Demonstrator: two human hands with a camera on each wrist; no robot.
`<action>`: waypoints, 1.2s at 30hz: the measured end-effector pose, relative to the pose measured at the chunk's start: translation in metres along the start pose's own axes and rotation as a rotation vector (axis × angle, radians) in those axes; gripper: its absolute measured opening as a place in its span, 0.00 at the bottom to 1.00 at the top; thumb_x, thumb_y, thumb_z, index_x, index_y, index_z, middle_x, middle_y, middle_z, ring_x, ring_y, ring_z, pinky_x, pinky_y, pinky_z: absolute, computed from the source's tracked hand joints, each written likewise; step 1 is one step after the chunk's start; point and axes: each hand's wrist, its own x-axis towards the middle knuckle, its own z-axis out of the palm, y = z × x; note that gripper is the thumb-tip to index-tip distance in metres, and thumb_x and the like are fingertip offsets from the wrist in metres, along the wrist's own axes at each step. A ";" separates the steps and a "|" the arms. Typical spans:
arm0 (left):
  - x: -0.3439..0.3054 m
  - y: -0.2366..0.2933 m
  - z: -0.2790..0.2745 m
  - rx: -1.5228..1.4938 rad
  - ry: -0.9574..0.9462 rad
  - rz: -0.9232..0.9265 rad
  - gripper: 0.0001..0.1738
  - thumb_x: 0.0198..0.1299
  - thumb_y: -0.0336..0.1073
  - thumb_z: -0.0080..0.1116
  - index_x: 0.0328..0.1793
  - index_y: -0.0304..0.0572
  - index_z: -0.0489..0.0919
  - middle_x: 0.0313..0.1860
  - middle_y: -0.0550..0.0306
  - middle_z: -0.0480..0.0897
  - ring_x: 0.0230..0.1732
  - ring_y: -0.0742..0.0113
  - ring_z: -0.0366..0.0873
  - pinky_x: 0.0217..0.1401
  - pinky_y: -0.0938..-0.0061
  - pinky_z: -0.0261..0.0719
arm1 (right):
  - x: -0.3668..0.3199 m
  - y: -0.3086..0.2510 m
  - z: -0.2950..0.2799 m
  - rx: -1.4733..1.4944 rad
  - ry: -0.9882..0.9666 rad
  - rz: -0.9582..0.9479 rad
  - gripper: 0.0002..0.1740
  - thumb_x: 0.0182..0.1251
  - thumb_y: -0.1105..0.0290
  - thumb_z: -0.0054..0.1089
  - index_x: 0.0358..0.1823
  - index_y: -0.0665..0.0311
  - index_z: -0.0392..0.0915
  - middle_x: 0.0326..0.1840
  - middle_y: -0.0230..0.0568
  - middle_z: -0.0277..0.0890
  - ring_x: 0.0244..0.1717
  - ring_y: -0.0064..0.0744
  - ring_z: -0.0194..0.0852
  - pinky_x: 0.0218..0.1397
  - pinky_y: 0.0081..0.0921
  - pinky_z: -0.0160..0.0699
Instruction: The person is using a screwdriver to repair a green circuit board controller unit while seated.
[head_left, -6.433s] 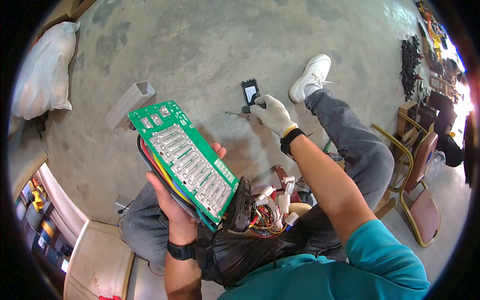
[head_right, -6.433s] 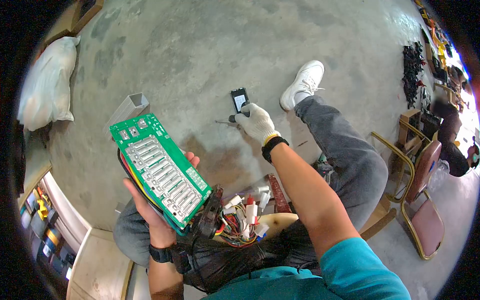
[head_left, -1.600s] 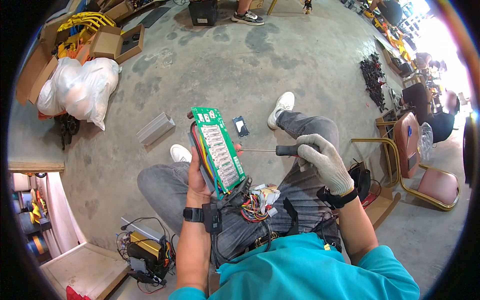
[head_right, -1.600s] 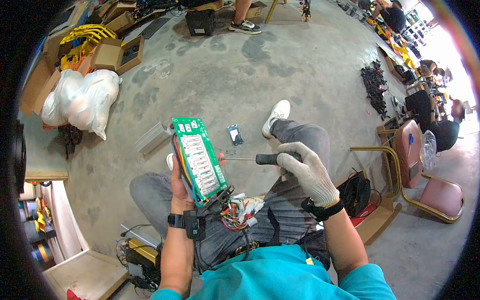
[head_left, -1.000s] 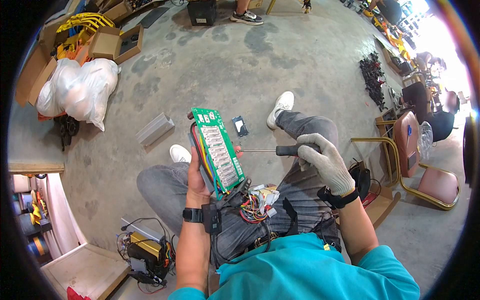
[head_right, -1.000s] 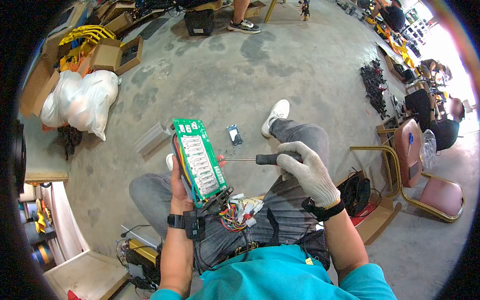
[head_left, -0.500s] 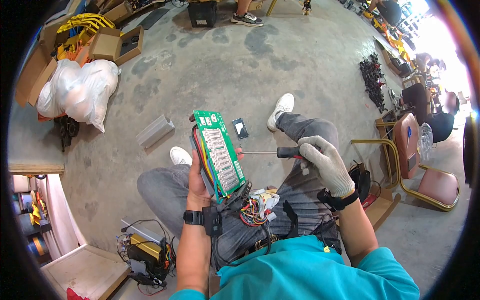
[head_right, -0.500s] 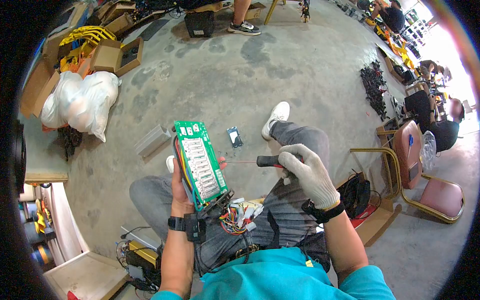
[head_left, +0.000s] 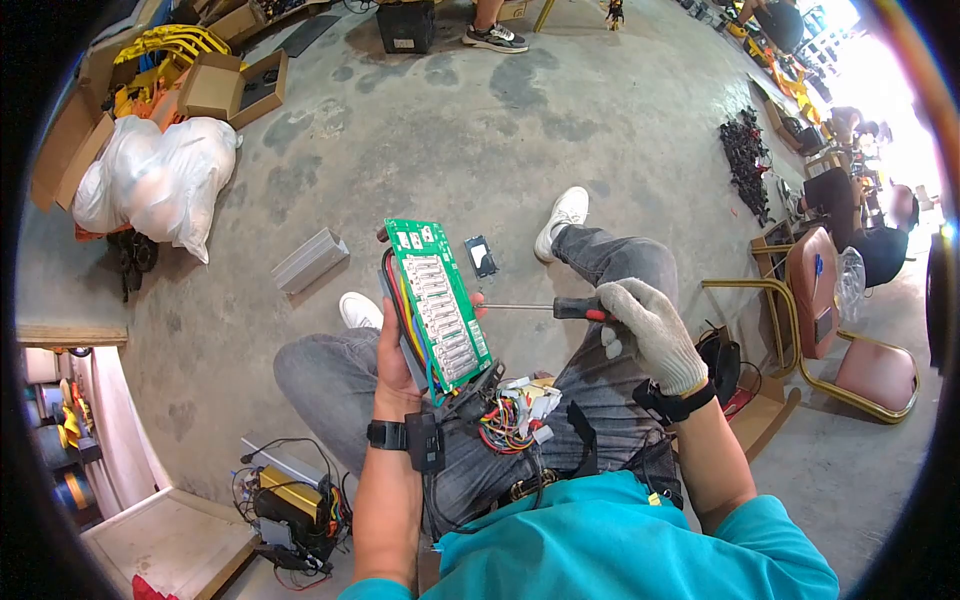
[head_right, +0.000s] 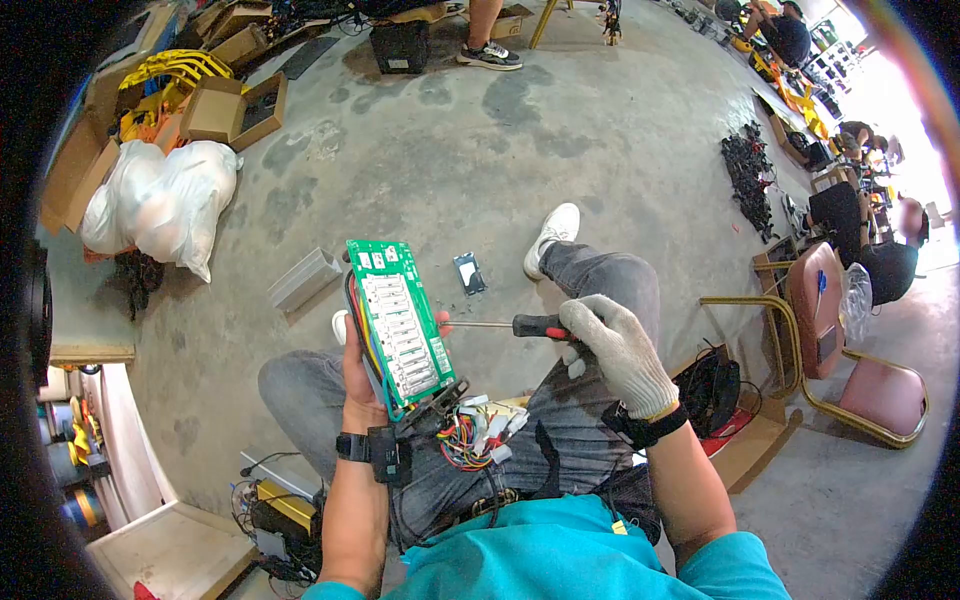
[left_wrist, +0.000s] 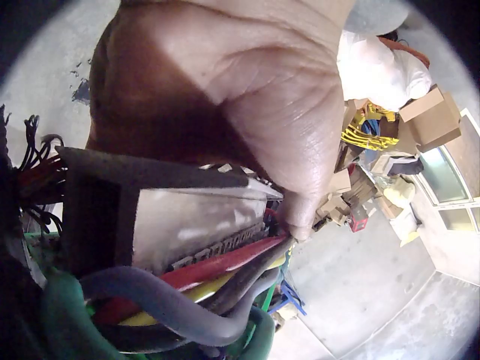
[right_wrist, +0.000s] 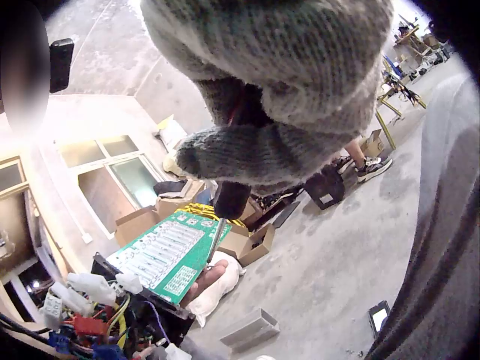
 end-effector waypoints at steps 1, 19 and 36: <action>0.000 -0.001 0.000 -0.007 0.017 0.007 0.54 0.75 0.77 0.45 0.90 0.40 0.58 0.80 0.21 0.69 0.80 0.30 0.71 0.76 0.39 0.79 | -0.001 -0.001 0.001 0.002 -0.003 0.026 0.24 0.83 0.54 0.61 0.54 0.74 0.81 0.36 0.35 0.80 0.31 0.20 0.77 0.37 0.21 0.77; 0.000 0.002 0.001 -0.013 0.006 -0.007 0.55 0.74 0.77 0.46 0.90 0.41 0.57 0.80 0.21 0.69 0.80 0.30 0.71 0.74 0.39 0.81 | 0.001 0.007 -0.005 0.026 -0.016 0.008 0.22 0.84 0.56 0.61 0.59 0.72 0.80 0.41 0.36 0.79 0.32 0.20 0.78 0.37 0.20 0.79; 0.001 0.000 -0.001 -0.055 -0.012 -0.013 0.54 0.75 0.76 0.46 0.90 0.41 0.57 0.80 0.19 0.68 0.81 0.29 0.70 0.76 0.41 0.80 | 0.000 0.003 -0.003 0.025 -0.011 0.029 0.21 0.84 0.56 0.61 0.59 0.70 0.81 0.41 0.33 0.80 0.30 0.17 0.78 0.32 0.16 0.80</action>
